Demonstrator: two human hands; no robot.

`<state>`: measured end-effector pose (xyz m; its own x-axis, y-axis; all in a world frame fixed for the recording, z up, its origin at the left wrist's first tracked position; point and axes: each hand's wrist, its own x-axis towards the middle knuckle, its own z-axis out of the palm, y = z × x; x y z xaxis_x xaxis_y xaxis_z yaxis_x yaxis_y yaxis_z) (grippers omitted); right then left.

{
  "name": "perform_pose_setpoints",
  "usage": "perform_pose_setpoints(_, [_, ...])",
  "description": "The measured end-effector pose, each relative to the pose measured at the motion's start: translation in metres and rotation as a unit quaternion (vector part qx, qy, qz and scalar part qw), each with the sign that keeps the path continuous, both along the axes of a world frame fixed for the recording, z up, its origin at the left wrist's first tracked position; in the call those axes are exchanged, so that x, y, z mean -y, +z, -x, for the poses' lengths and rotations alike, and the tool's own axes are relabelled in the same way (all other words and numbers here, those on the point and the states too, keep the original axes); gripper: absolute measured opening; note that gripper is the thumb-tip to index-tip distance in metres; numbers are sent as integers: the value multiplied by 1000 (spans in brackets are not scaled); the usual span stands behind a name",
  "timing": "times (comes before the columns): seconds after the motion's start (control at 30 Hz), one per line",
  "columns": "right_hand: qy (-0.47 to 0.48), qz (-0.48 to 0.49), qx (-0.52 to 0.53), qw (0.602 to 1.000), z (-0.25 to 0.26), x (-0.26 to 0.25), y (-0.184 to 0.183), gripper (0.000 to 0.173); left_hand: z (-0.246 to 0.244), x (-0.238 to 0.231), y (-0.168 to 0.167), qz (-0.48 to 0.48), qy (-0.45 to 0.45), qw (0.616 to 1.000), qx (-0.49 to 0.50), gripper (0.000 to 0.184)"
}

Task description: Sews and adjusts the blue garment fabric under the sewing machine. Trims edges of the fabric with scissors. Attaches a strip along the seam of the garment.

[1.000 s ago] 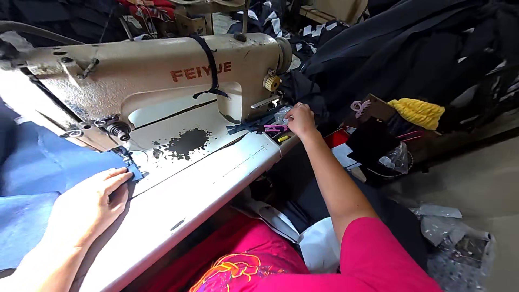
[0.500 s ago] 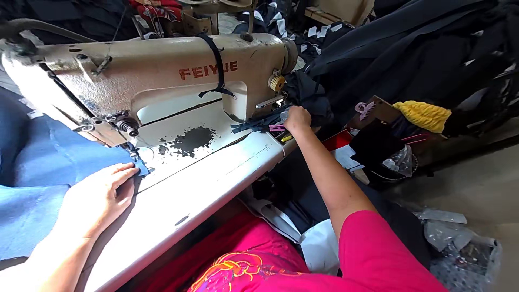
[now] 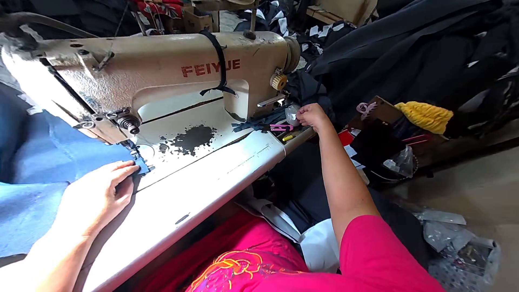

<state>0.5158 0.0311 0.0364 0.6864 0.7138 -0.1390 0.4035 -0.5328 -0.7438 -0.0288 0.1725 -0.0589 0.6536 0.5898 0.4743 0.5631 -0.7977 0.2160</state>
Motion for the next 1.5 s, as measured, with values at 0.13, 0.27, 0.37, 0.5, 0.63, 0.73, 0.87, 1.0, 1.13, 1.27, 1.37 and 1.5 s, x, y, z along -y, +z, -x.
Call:
perform_pose_setpoints(0.13, [-13, -2, -19, 1000, 0, 0, 2, 25, -1, 1, 2, 2, 3, 1000, 1, 43])
perform_pose_setpoints(0.27, [-18, -20, 64, 998, -1, -1, -4, 23, -1, 0, 1, 5, 2, 1000, 4, 43])
perform_pose_setpoints(0.37, [-32, -35, 120, 992, 4, 2, -1, 21, -1, 0, 0, 4, 0, 1000, 7, 43])
perform_pose_setpoints(0.5, [-51, -58, 127, 989, 5, 1, -2, 29, -1, 3, 4, 5, 1, 1000, 5, 42])
perform_pose_setpoints(0.63, [-69, -82, 104, 989, 5, -1, -5, 44, -1, 3, 3, 2, 2, 1000, 11, 42])
perform_pose_setpoints(0.73, [-77, -78, 106, 988, 7, -1, -5, 48, -2, 4, 5, 1, 2, 1000, 12, 41])
perform_pose_setpoints(0.87, [-76, -81, 123, 986, 7, -2, -7, 41, -2, 4, 6, 4, -2, 1000, 11, 40])
perform_pose_setpoints(1.0, [-92, -125, 103, 982, 7, -4, -7, 23, -1, 3, 5, 6, 0, 1000, 11, 41])
perform_pose_setpoints(1.13, [-111, -160, 79, 978, 10, -5, 1, 18, -2, 5, 6, 3, 3, 1000, 12, 40])
perform_pose_setpoints(1.27, [-67, -211, 35, 975, 28, -8, 14, 26, -4, 10, 13, 9, 9, 1000, 8, 38])
perform_pose_setpoints(1.37, [3, -247, -18, 969, 62, -11, 26, 31, -5, 12, 17, 18, 13, 1000, 3, 35])
perform_pose_setpoints(1.5, [134, -263, -84, 952, 122, -21, 29, 30, -6, 15, 26, 15, 6, 999, 34, 34])
